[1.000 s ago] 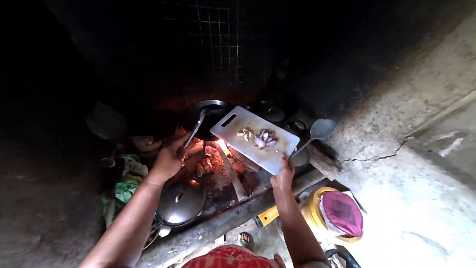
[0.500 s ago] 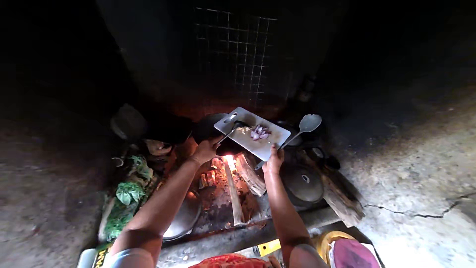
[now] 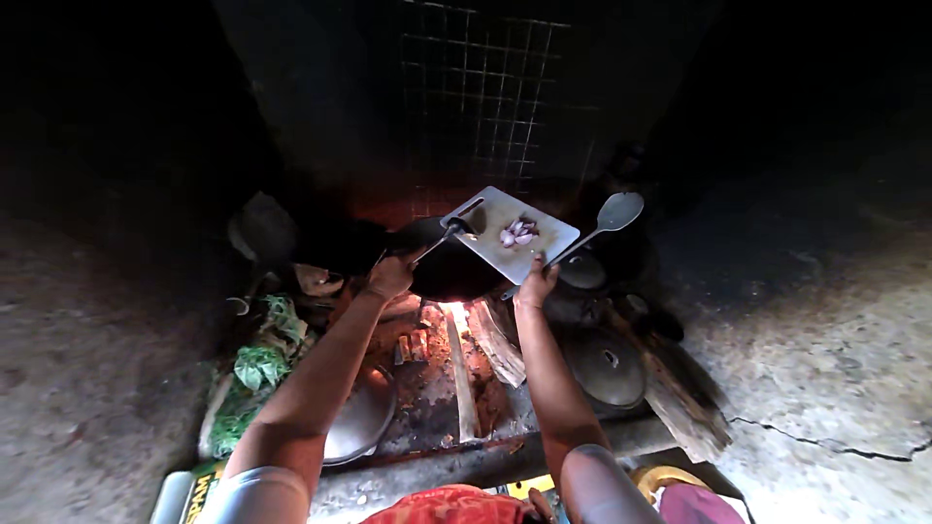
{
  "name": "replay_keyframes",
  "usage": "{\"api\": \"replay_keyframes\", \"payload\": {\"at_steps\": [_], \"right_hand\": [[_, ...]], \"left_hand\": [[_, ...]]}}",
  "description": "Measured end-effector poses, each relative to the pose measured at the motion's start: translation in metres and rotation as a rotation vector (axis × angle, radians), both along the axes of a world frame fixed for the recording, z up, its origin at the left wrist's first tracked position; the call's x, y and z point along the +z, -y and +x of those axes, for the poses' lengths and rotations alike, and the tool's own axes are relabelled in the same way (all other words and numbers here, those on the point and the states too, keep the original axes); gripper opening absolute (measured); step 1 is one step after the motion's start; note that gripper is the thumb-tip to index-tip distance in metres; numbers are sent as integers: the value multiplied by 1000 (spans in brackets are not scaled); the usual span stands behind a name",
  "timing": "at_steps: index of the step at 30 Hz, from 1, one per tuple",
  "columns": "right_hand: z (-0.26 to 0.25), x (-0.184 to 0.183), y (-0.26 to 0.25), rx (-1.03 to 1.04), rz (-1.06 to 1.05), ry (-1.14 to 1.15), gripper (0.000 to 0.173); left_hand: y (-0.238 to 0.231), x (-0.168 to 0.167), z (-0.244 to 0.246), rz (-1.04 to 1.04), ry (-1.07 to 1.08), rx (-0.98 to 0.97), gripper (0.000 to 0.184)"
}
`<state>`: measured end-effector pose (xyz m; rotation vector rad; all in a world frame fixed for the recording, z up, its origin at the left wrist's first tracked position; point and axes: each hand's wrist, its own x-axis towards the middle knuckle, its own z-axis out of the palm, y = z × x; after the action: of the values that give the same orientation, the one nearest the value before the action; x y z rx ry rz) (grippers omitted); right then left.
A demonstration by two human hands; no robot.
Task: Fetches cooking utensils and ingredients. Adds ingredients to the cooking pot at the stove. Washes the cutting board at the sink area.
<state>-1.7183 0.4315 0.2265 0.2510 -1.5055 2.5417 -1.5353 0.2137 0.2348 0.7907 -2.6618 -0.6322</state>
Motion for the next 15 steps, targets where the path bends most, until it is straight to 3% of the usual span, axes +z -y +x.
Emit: {"api": "replay_keyframes", "payload": {"at_steps": [5,11,15], "right_hand": [[-2,5,-4,-28,-49,37,46],[7,3,-29,-43,-110,76,46],[31,3,-71,-66,-164,66,38]], "left_hand": [[21,-5,17,-37,-1,23,45],[7,19,48,-27,-53,46,38],[-6,23,88,120,-133,104,30]]}}
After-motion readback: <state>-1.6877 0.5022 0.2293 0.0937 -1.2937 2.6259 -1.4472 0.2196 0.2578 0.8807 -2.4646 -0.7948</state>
